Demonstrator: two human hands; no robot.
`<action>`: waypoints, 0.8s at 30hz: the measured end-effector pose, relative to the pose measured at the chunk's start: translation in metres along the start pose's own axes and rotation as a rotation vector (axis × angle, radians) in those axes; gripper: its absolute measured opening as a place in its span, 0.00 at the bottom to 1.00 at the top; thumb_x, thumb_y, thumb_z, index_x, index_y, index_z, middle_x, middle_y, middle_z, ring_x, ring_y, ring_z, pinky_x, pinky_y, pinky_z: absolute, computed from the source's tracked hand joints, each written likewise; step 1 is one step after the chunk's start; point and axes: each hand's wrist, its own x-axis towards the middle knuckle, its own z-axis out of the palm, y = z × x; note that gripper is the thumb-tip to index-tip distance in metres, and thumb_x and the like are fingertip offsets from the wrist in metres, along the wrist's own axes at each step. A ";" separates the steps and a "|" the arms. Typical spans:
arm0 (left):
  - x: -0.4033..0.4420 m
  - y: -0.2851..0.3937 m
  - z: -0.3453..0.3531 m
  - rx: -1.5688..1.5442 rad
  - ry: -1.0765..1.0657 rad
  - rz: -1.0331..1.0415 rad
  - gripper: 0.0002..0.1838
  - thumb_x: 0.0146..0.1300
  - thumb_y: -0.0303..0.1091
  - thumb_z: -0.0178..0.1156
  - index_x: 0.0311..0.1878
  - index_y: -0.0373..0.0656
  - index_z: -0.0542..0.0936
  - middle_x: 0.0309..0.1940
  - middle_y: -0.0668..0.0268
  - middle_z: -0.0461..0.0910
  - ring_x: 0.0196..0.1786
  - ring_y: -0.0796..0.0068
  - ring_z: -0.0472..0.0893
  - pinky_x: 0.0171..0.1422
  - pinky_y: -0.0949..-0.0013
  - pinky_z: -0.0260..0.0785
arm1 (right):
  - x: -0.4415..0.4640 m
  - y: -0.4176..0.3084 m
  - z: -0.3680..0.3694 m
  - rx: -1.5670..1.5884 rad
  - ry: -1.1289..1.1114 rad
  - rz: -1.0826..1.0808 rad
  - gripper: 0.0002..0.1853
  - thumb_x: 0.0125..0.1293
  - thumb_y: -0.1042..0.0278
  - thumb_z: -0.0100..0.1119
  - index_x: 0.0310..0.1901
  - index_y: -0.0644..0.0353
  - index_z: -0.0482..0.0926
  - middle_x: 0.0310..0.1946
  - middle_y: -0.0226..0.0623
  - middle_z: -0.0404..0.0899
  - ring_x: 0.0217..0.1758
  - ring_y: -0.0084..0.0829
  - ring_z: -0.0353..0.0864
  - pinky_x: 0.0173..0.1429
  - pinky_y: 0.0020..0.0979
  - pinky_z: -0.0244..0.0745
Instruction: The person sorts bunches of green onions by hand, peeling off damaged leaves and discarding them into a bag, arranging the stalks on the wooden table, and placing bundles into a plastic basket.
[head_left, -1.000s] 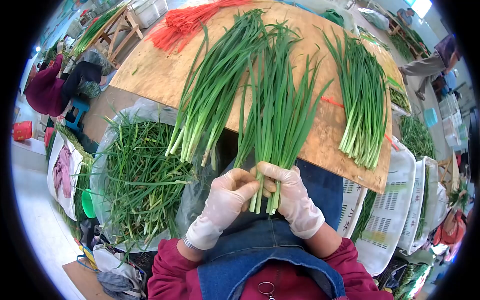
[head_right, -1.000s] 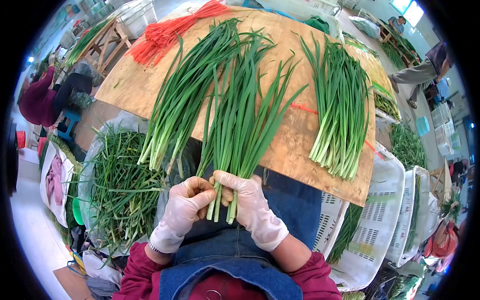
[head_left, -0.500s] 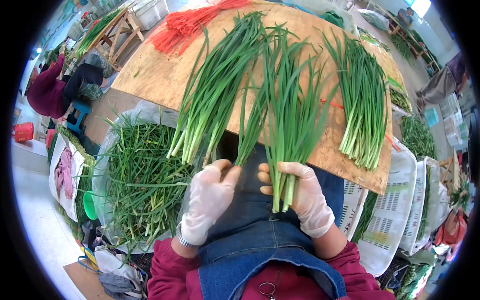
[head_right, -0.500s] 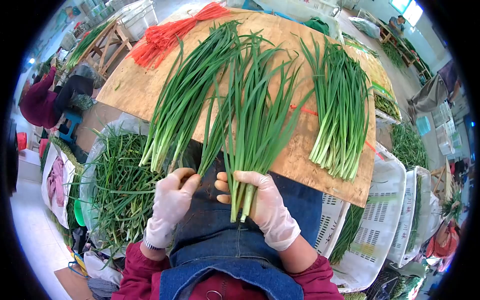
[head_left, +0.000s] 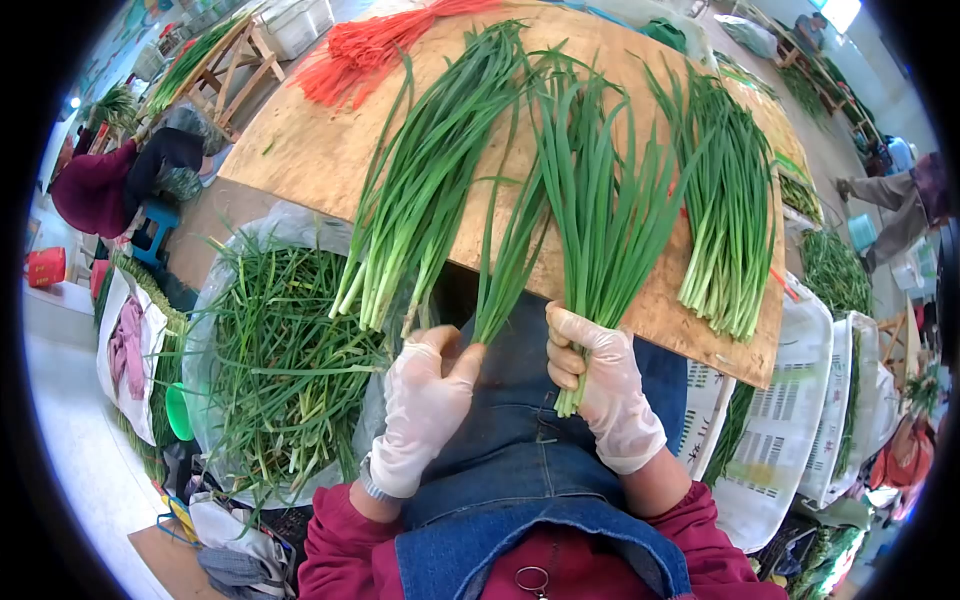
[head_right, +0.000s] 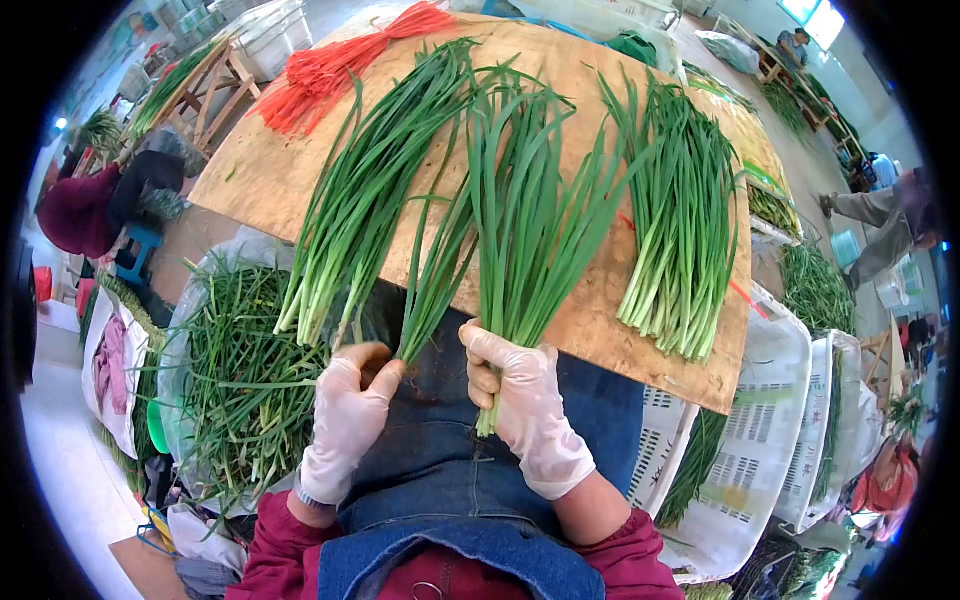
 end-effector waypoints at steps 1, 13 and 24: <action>0.001 0.003 0.000 0.110 0.059 0.109 0.13 0.52 0.29 0.64 0.41 0.36 0.79 0.31 0.61 0.77 0.28 0.71 0.76 0.31 0.70 0.69 | 0.000 0.000 -0.001 0.006 0.001 0.003 0.08 0.57 0.73 0.62 0.36 0.63 0.75 0.20 0.27 0.68 0.15 0.16 0.60 0.17 0.20 0.54; 0.070 0.028 0.014 0.300 -0.106 0.670 0.05 0.49 0.25 0.62 0.28 0.41 0.75 0.29 0.59 0.74 0.29 0.59 0.75 0.33 0.64 0.70 | -0.006 -0.006 -0.009 0.100 -0.018 0.083 0.09 0.61 0.73 0.56 0.42 0.68 0.73 0.22 0.29 0.68 0.16 0.16 0.60 0.17 0.19 0.54; 0.017 -0.032 -0.175 1.053 0.480 0.017 0.08 0.61 0.31 0.57 0.39 0.37 0.78 0.32 0.62 0.79 0.37 0.62 0.77 0.42 0.65 0.69 | -0.002 -0.003 -0.010 0.104 0.000 0.090 0.08 0.57 0.73 0.62 0.36 0.64 0.75 0.23 0.31 0.71 0.15 0.18 0.63 0.18 0.21 0.57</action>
